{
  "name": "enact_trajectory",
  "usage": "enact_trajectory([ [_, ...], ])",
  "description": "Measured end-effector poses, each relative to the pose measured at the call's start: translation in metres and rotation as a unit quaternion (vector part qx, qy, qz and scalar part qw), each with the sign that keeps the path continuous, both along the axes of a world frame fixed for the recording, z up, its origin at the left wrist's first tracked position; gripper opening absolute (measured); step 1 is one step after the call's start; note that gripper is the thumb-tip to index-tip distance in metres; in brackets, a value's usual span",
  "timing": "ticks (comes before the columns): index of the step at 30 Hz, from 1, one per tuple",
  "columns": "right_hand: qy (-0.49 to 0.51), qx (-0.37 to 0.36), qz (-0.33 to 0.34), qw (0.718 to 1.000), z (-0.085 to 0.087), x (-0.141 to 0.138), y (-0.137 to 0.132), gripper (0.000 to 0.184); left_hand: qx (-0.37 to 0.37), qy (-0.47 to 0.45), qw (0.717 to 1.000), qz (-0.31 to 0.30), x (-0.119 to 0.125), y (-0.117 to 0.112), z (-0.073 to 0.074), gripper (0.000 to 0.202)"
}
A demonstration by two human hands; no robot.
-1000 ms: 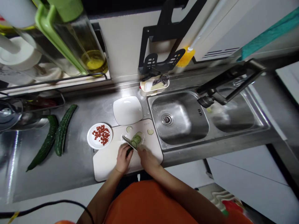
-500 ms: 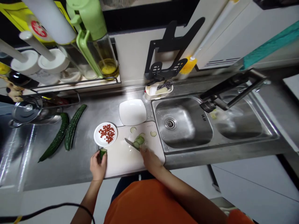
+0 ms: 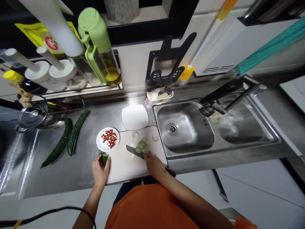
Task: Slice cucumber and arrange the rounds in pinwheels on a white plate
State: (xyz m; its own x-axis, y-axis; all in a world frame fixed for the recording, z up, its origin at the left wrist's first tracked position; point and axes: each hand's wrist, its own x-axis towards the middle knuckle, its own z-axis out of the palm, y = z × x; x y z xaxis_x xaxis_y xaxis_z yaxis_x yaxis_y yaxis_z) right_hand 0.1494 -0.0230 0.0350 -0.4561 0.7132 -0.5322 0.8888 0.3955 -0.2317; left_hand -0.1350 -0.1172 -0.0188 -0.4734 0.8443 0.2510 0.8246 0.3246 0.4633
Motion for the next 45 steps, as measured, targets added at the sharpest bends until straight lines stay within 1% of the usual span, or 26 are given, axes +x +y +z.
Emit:
enact_trajectory([
  [3, 0.003, 0.004, 0.003, 1.0, 0.002, 0.003, 0.0, 0.046, 0.032, 0.016, 0.999, -0.035, 0.005, 0.01, 0.012, 0.042],
  [5, 0.0, 0.016, 0.011, 1.0, 0.003, 0.004, 0.0, 0.043, 0.037, 0.006, 0.996, -0.086, 0.016, 0.026, 0.021, 0.029],
  [7, -0.007, 0.025, 0.02, 0.999, 0.005, 0.005, 0.0, 0.041, 0.013, -0.032, 0.986, -0.162, 0.033, 0.048, 0.029, 0.022],
  [9, -0.01, 0.033, 0.028, 0.999, 0.007, 0.006, 0.001, 0.039, -0.041, -0.069, 0.967, -0.242, 0.055, 0.073, 0.034, 0.02],
  [10, -0.01, 0.037, 0.032, 0.999, 0.008, 0.006, 0.001, 0.038, -0.083, -0.083, 0.953, -0.28, 0.067, 0.084, 0.036, 0.019],
  [12, -0.008, 0.04, 0.037, 0.999, 0.009, 0.006, 0.002, 0.036, -0.158, -0.085, 0.933, -0.311, 0.088, 0.104, 0.036, 0.015],
  [15, -0.008, 0.039, 0.034, 0.999, 0.011, 0.006, 0.003, 0.034, -0.249, -0.068, 0.916, -0.309, 0.106, 0.121, 0.034, 0.006],
  [17, -0.008, 0.034, 0.031, 0.999, 0.013, 0.007, 0.003, 0.034, -0.271, -0.071, 0.909, -0.308, 0.111, 0.128, 0.032, 0.003],
  [19, -0.009, 0.022, 0.03, 0.999, 0.015, 0.009, 0.003, 0.034, -0.279, -0.098, 0.902, -0.314, 0.111, 0.134, 0.031, 0.002],
  [21, -0.01, 0.013, 0.025, 1.0, 0.016, 0.01, 0.002, 0.035, -0.298, -0.146, 0.89, -0.314, 0.111, 0.141, 0.029, 0.005],
  [24, -0.008, 0.014, 0.017, 1.0, 0.017, 0.013, 0.0, 0.034, -0.32, -0.205, 0.88, -0.286, 0.11, 0.152, 0.026, 0.009],
  [27, -0.011, 0.014, 0.009, 1.0, 0.017, 0.016, -0.003, 0.032, -0.315, -0.241, 0.884, -0.247, 0.108, 0.158, 0.02, 0.013],
  [29, -0.012, 0.011, 0.004, 1.0, 0.018, 0.02, -0.006, 0.031, -0.311, -0.265, 0.885, -0.224, 0.106, 0.157, 0.015, 0.019],
  [32, -0.009, 0.006, -0.002, 1.0, 0.019, 0.028, -0.011, 0.029, -0.299, -0.293, 0.882, -0.216, 0.102, 0.153, 0.009, 0.033],
  [35, 0.0, -0.01, -0.004, 1.0, 0.022, 0.037, -0.016, 0.027, -0.292, -0.3, 0.885, -0.202, 0.1, 0.147, 0.008, 0.031],
  [37, 0.0, -0.023, -0.012, 1.0, 0.024, 0.044, -0.02, 0.028, -0.281, -0.283, 0.895, -0.198, 0.101, 0.143, 0.01, 0.03],
  [39, -0.003, -0.032, -0.024, 0.999, 0.025, 0.05, -0.022, 0.031, -0.245, -0.242, 0.915, -0.21, 0.103, 0.14, 0.011, 0.031],
  [41, -0.001, -0.035, -0.03, 0.999, 0.026, 0.055, -0.024, 0.035, -0.205, -0.199, 0.931, -0.226, 0.106, 0.138, 0.012, 0.027],
  [43, 0.003, -0.04, -0.032, 0.999, 0.027, 0.059, -0.026, 0.038, -0.192, -0.183, 0.935, -0.233, 0.11, 0.137, 0.013, 0.021],
  [45, 0.005, -0.044, -0.037, 0.998, 0.027, 0.06, -0.027, 0.039, -0.202, -0.191, 0.932, -0.235, 0.114, 0.137, 0.013, 0.018],
])
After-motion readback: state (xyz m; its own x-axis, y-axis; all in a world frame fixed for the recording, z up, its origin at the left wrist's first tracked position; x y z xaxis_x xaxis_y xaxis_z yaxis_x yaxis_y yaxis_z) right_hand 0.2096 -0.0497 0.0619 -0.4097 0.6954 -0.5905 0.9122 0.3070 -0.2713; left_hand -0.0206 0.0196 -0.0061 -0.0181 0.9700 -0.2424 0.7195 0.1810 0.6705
